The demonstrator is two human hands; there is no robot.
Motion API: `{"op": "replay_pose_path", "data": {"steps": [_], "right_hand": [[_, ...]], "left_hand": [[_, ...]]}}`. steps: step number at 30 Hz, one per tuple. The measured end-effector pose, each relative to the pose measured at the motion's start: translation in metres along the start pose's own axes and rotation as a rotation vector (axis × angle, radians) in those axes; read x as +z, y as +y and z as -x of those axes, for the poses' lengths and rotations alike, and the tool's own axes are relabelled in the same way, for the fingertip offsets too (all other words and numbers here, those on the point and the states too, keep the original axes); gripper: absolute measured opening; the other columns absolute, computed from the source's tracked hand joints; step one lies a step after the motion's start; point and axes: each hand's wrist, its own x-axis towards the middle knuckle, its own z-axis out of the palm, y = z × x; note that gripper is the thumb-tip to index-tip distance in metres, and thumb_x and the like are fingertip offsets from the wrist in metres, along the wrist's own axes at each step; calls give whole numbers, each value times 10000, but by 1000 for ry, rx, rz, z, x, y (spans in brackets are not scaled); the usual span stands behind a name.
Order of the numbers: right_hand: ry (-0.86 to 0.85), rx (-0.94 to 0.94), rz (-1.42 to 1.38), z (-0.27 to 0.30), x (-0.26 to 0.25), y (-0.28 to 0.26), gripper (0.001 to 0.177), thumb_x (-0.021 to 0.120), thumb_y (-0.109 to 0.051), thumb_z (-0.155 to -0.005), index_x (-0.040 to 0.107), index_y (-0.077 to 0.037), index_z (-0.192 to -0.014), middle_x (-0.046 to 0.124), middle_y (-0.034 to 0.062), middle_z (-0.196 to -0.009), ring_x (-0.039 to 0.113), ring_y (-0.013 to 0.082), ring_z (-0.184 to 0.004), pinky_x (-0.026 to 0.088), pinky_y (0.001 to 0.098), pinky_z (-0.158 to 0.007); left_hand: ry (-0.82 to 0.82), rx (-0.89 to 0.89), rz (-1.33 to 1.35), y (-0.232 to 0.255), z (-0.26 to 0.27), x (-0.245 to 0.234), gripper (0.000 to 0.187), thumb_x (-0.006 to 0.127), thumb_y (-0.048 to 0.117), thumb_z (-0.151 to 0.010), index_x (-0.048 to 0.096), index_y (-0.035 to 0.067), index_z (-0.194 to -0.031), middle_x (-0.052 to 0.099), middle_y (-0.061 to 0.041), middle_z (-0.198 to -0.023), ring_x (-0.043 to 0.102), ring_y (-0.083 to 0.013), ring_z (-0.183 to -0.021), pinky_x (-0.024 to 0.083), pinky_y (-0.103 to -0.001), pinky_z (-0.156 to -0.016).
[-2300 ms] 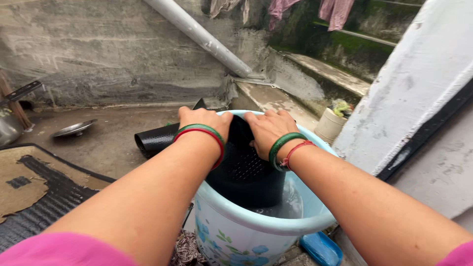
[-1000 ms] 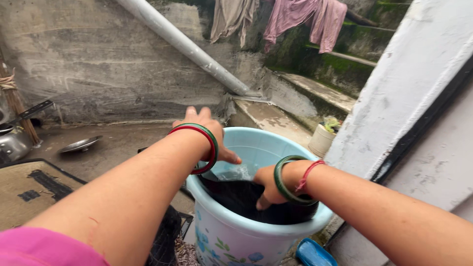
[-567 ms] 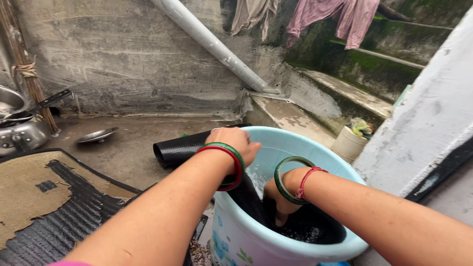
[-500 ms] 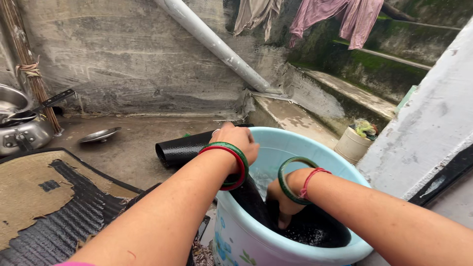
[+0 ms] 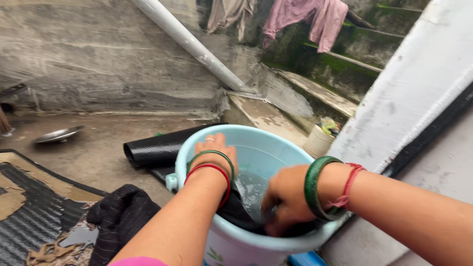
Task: The person fills a mug with water from a tap, pours it over a car mat to rinse it, and then places the mat into a bucket of water to scrub it by hand.
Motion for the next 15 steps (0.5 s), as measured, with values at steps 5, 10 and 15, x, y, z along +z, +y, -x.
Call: {"op": "replay_pose_path", "data": {"steps": [5, 10, 15], "right_hand": [[176, -5, 9, -20, 4, 12, 466, 715, -530, -768, 795, -235, -1120, 775, 113, -1033, 734, 310, -998, 549, 395, -916], [296, 135, 179, -36, -2, 20, 534, 749, -599, -790, 762, -163, -1098, 751, 161, -1031, 710, 355, -1018, 545, 451, -905], [670, 329, 204, -45, 2, 39, 468, 683, -580, -886, 753, -173, -1106, 723, 160, -999, 699, 380, -1023, 544, 512, -883]], "left_hand": [[325, -141, 130, 1, 14, -13, 471, 738, 519, -832, 690, 211, -1185, 482, -97, -1349, 406, -332, -1316, 340, -521, -1045], [725, -135, 181, -11, 37, -39, 361, 709, 523, -836, 707, 186, -967, 627, -106, -1112, 551, -325, -1125, 410, -522, -935], [488, -85, 346, -21, 62, -67, 464, 522, 537, -1071, 723, 145, -928, 692, -130, -794, 680, -370, -799, 529, -499, -745]]}}
